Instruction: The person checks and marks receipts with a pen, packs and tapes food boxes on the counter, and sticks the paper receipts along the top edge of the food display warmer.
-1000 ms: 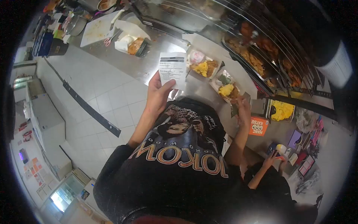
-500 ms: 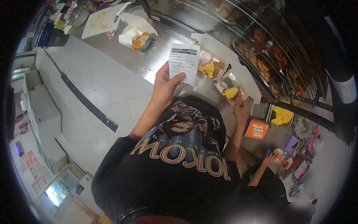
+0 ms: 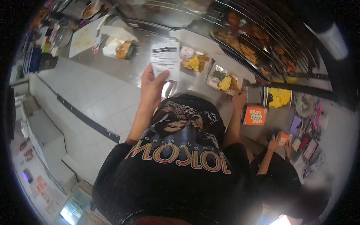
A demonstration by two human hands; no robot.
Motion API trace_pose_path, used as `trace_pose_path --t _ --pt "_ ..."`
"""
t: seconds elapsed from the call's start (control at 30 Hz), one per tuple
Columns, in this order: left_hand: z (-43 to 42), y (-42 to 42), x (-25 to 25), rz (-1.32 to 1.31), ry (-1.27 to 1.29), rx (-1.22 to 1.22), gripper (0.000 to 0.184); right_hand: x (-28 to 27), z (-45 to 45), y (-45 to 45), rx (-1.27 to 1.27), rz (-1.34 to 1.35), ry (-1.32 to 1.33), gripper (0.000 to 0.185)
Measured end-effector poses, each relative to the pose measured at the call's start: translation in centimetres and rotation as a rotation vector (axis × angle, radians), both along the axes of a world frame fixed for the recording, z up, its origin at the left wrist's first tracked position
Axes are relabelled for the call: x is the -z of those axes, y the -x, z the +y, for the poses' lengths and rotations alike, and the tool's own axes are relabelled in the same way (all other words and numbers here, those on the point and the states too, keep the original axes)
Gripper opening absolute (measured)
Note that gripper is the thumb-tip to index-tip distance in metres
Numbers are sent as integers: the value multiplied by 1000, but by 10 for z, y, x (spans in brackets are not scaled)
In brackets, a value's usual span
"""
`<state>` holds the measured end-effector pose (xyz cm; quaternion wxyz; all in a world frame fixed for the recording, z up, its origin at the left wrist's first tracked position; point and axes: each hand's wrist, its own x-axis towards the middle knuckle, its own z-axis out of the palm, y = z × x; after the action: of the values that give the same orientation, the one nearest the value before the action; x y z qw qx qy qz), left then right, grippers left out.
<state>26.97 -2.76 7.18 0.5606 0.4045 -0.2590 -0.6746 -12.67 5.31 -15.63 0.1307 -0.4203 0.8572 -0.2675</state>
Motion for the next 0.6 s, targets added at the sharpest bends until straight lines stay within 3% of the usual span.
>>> trace_pose_path --t 0.07,0.13,0.2,0.43,0.6 --pt "1 -3 0 -11 -25 -13 40 -16 3 -3 -2 126 47 37" --pt "1 -8 1 -23 -37 -18 41 -75 -10 -36 -16 267 94 32" --pt "1 -6 2 -28 -50 -9 40 -95 -21 -47 -149 182 152 28" --pt "0 -11 4 -64 -53 13 37 -61 -66 -69 -482 357 -57 25" --pt "0 -37 11 -80 -32 -108 37 -63 -65 -81 -657 200 27 28"
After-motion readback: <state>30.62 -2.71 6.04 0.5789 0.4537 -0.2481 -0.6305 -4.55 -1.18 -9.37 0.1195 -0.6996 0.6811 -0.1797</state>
